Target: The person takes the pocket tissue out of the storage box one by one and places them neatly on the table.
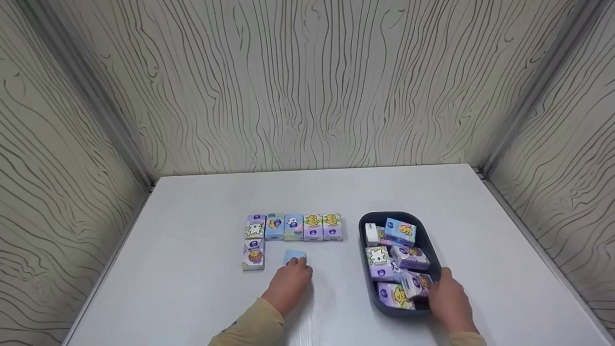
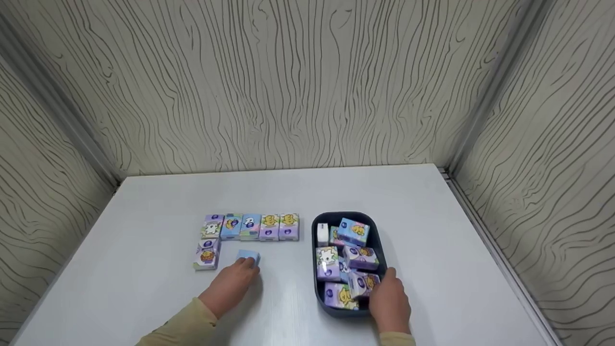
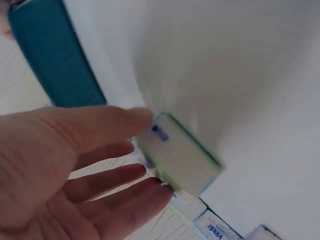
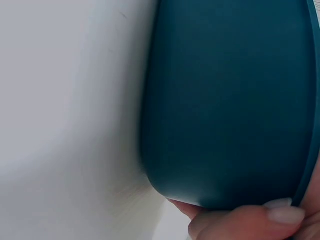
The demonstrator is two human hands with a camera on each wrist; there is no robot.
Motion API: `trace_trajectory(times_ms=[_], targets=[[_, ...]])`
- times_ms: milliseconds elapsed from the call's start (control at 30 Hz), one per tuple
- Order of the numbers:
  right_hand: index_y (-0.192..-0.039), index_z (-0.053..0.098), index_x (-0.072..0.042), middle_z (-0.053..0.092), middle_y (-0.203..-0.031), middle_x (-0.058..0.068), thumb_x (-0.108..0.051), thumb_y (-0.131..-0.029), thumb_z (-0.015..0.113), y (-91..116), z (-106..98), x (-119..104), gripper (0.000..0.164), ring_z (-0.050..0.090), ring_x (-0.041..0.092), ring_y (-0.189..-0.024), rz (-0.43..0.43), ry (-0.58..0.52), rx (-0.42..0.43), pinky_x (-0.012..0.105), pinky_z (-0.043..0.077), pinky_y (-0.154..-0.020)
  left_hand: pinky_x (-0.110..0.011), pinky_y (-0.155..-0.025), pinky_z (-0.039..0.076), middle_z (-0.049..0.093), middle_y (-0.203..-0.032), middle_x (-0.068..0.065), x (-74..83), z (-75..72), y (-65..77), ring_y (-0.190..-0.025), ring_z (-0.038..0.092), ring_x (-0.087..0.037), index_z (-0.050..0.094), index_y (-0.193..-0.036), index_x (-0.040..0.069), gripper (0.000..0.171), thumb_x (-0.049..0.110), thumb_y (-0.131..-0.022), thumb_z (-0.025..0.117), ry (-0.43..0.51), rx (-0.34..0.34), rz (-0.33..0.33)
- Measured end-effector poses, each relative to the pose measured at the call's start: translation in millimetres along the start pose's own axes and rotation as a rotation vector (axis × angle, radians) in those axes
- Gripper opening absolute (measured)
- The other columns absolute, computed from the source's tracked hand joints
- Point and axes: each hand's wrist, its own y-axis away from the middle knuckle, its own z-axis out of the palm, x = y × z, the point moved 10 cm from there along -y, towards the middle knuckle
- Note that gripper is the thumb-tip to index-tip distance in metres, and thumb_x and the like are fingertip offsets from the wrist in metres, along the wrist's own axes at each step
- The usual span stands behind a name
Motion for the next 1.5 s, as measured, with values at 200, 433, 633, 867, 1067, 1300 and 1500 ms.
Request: trace_trajectory(times_ms=[200,433,633,867,1067,1300,1500], targets=[[-0.133,0.024,0.02,0.042,-0.123,0.044,-0.004,-0.094,0.037,0,-1,0,0.047,0.047,0.056,-0.111,-0.024,0.001,0.008,0.061,0.046,-0.084,-0.035,-0.066,0.058,0.066,-0.091,-0.016,-12.0,0.3,-4.4,-0.082,0.066,-0.027,0.071,-0.091,0.002,0.01,-0.001,-0.081,0.072,-0.022,0.034,-0.039],[-0.136,0.021,0.02,0.038,-0.128,0.044,-0.005,-0.094,0.036,-1,1,0,0.051,0.042,0.056,-0.116,-0.012,0.002,0.0,0.063,0.042,-0.089,-0.034,-0.068,0.058,0.066,-0.093,-0.019,-35.7,3.4,-5.6,-0.085,0.066,-0.029,0.07,-0.094,0.0,0.014,-0.004,-0.081,0.071,-0.004,0.037,-0.13],[-0.135,0.023,0.019,0.039,-0.126,0.044,-0.005,-0.094,0.036,-1,0,0,0.049,0.044,0.056,-0.114,-0.013,0.0,-0.005,0.063,0.044,-0.087,-0.034,-0.07,0.057,0.065,-0.09,-0.017,-46.3,7.3,-5.1,-0.083,0.065,-0.028,0.069,-0.093,0.0,0.014,-0.003,-0.08,0.072,0.017,0.051,-0.168],[-0.137,0.02,0.018,0.036,-0.129,0.044,-0.006,-0.095,0.035,-2,2,2,0.051,0.041,0.056,-0.117,-0.007,-0.005,-0.021,0.063,0.041,-0.09,-0.036,-0.071,0.057,0.064,-0.093,-0.016,-53.3,5.9,-2.9,-0.086,0.064,-0.029,0.069,-0.098,0.001,0.018,-0.002,-0.08,0.073,0.018,0.075,-0.203],[-0.137,0.02,0.018,0.037,-0.128,0.044,-0.006,-0.095,0.035,-2,2,1,0.051,0.042,0.056,-0.116,-0.017,-0.009,-0.01,0.063,0.042,-0.089,-0.037,-0.072,0.057,0.063,-0.096,-0.016,-56.7,3.2,-2.6,-0.088,0.063,-0.029,0.069,-0.102,0.002,0.021,-0.001,-0.081,0.073,0.028,0.067,-0.22],[-0.133,0.025,0.019,0.043,-0.123,0.044,-0.004,-0.094,0.035,1,0,-1,0.047,0.048,0.055,-0.11,-0.035,0.011,0.022,0.061,0.046,-0.084,-0.037,-0.064,0.057,0.062,-0.09,-0.014,-46.2,-8.4,-5.4,-0.083,0.062,-0.028,0.069,-0.096,0.003,0.017,-0.003,-0.08,0.071,0.013,0.124,-0.174],[-0.134,0.024,0.019,0.042,-0.124,0.044,-0.004,-0.094,0.035,1,-1,-1,0.047,0.047,0.056,-0.111,-0.029,0.006,0.02,0.061,0.045,-0.085,-0.043,-0.081,0.054,0.064,-0.105,-0.012,-25.3,-15.3,-21.2,-0.097,0.062,-0.028,0.067,-0.111,0.007,0.025,0.011,-0.086,0.07,0.135,0.077,-0.135]])
